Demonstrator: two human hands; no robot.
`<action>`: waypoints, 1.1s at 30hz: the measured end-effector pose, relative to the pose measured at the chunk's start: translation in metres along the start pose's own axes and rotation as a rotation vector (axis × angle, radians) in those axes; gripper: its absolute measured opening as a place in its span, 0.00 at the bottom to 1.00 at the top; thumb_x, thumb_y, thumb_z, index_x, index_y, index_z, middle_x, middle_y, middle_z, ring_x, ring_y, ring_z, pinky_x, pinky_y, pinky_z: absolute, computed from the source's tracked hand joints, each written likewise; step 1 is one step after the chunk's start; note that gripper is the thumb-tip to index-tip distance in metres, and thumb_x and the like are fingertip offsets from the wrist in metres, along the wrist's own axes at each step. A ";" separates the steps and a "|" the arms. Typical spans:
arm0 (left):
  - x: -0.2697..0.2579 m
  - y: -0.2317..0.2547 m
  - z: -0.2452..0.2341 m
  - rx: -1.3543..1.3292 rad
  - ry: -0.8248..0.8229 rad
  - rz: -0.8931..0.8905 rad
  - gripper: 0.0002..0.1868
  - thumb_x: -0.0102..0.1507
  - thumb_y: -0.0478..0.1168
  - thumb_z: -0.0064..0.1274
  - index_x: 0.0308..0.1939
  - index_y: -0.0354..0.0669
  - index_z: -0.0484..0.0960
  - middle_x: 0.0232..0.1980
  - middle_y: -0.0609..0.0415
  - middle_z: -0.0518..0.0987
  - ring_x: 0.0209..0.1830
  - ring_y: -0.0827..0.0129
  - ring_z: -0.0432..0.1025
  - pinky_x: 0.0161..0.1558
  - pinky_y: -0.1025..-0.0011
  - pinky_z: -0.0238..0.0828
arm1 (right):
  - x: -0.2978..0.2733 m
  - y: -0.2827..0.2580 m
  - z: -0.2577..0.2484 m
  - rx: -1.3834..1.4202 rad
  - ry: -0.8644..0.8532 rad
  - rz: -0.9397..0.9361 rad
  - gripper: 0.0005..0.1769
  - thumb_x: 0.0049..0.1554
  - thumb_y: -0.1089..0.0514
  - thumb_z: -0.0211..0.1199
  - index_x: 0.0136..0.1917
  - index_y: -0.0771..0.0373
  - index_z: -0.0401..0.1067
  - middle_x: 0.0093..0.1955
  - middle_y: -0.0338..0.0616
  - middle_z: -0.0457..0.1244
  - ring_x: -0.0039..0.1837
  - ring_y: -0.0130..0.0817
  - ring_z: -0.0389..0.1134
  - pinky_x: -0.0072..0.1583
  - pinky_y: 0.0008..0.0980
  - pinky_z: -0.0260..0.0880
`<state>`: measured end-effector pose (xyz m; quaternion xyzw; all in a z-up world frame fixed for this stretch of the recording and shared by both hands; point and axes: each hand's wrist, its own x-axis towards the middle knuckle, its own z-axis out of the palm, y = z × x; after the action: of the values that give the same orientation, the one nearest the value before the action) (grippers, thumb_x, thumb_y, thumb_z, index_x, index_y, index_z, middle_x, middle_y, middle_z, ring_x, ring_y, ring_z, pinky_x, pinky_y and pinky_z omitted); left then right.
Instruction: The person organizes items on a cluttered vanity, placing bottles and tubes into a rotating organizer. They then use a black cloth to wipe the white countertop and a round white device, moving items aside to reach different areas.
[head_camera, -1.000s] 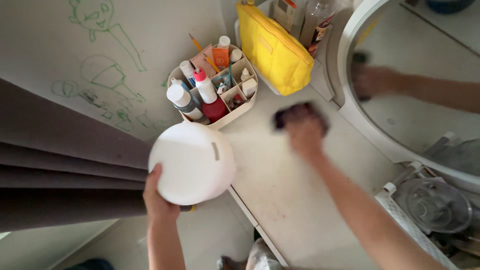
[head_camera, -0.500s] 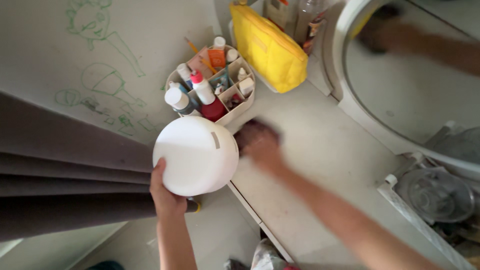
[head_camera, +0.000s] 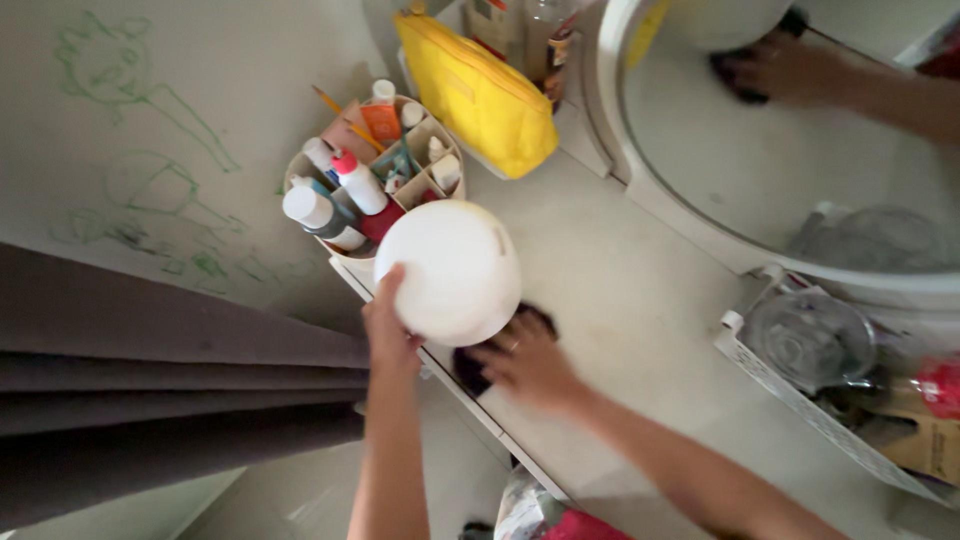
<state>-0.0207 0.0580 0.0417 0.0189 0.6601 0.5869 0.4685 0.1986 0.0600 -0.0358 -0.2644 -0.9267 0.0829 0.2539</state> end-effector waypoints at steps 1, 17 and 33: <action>0.003 -0.003 0.012 0.030 0.015 -0.007 0.36 0.52 0.59 0.61 0.58 0.41 0.82 0.48 0.52 0.84 0.43 0.63 0.78 0.36 0.62 0.70 | -0.006 0.014 -0.007 0.021 -0.029 0.001 0.20 0.49 0.51 0.60 0.55 0.53 0.79 0.68 0.51 0.65 0.73 0.57 0.57 0.71 0.61 0.52; 0.044 -0.070 0.147 0.197 -0.064 0.107 0.56 0.42 0.63 0.71 0.61 0.28 0.66 0.54 0.38 0.75 0.51 0.56 0.73 0.50 0.63 0.72 | -0.086 0.070 -0.035 -0.225 -0.032 0.467 0.23 0.61 0.45 0.56 0.69 0.44 0.71 0.79 0.48 0.53 0.80 0.60 0.47 0.76 0.63 0.45; 0.084 -0.050 0.212 0.310 -0.152 0.218 0.54 0.40 0.68 0.70 0.53 0.25 0.74 0.49 0.38 0.81 0.47 0.56 0.78 0.50 0.63 0.76 | -0.068 0.113 -0.036 -0.298 0.000 0.502 0.26 0.60 0.42 0.56 0.70 0.44 0.70 0.80 0.57 0.50 0.77 0.69 0.49 0.73 0.65 0.47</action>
<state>0.0945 0.2513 -0.0204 0.2064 0.6995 0.5223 0.4419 0.3175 0.1199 -0.0669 -0.5200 -0.8341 0.0060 0.1839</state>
